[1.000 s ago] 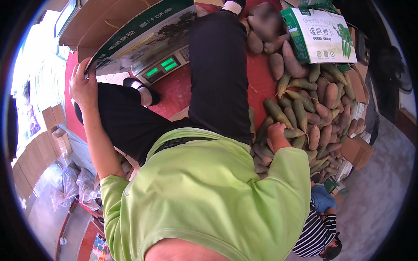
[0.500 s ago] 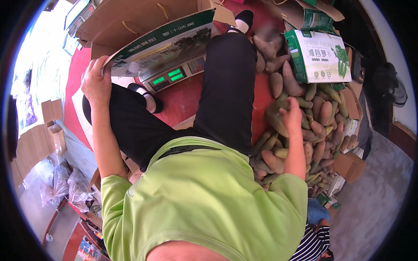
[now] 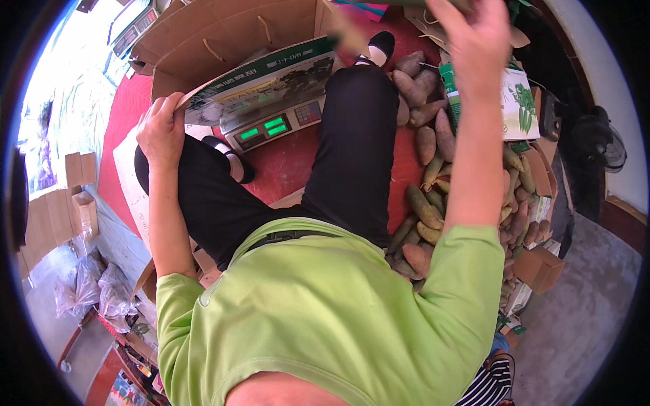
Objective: Packing daikon radishes into cardboard boxes and weighing them on a scale.
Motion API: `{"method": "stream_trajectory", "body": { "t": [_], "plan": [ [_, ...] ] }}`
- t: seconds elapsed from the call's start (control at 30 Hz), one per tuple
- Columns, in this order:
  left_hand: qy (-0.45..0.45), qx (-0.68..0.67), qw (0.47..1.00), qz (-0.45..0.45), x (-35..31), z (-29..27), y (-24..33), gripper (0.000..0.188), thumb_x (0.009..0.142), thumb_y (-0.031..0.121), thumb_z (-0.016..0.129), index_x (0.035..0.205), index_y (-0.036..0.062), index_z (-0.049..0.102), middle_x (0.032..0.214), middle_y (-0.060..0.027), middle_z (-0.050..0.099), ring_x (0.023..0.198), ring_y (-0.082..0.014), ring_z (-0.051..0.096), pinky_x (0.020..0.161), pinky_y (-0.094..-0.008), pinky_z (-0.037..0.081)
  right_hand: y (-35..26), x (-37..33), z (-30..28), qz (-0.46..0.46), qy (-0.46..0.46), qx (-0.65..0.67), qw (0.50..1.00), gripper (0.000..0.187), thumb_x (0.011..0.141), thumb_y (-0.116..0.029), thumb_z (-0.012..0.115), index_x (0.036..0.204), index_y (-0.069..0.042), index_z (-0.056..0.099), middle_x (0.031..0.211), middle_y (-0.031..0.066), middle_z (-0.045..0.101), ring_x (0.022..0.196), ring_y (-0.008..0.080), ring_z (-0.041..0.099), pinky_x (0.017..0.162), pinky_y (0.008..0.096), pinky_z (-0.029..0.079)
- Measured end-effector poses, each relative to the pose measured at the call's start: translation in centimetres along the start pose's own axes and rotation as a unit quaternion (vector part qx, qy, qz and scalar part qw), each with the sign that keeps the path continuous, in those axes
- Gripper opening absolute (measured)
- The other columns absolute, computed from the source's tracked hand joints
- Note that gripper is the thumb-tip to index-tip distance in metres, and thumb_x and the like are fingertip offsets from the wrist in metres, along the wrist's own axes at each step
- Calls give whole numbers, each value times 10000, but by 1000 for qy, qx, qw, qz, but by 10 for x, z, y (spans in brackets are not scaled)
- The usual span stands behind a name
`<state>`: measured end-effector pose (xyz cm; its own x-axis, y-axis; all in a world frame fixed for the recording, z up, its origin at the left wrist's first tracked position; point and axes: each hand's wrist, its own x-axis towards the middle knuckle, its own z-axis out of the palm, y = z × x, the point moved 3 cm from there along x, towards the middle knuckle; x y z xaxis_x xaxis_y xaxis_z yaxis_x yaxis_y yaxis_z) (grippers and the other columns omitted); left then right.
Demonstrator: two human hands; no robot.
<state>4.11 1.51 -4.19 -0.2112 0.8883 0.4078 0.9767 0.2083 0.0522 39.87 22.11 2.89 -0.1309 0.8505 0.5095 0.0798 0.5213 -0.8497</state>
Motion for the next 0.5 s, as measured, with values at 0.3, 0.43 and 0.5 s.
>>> {"method": "stream_trajectory", "body": {
  "t": [0.3,0.43,0.5],
  "plan": [
    [23,-2,1000,7,3,4,2,132,803,150,638,934,168,641,819,-25,619,816,-236,628,726,-358,482,78,15,127,31,-93,-98,990,263,789,-116,699,998,0,588,876,86,653,769,152,624,715,289,510],
    [6,-7,999,-34,1,6,-2,159,813,166,627,968,197,648,866,-13,636,814,-259,623,734,-363,485,90,1,90,125,-98,-82,984,238,786,-104,674,990,2,612,877,99,658,821,166,627,748,307,509],
    [15,3,1000,1,2,7,-4,155,826,190,633,979,205,656,889,-6,647,812,-274,624,716,-363,493,90,-17,54,147,-61,-85,984,294,777,-110,666,1038,11,610,932,127,653,860,197,626,781,322,501]
  ]
}}
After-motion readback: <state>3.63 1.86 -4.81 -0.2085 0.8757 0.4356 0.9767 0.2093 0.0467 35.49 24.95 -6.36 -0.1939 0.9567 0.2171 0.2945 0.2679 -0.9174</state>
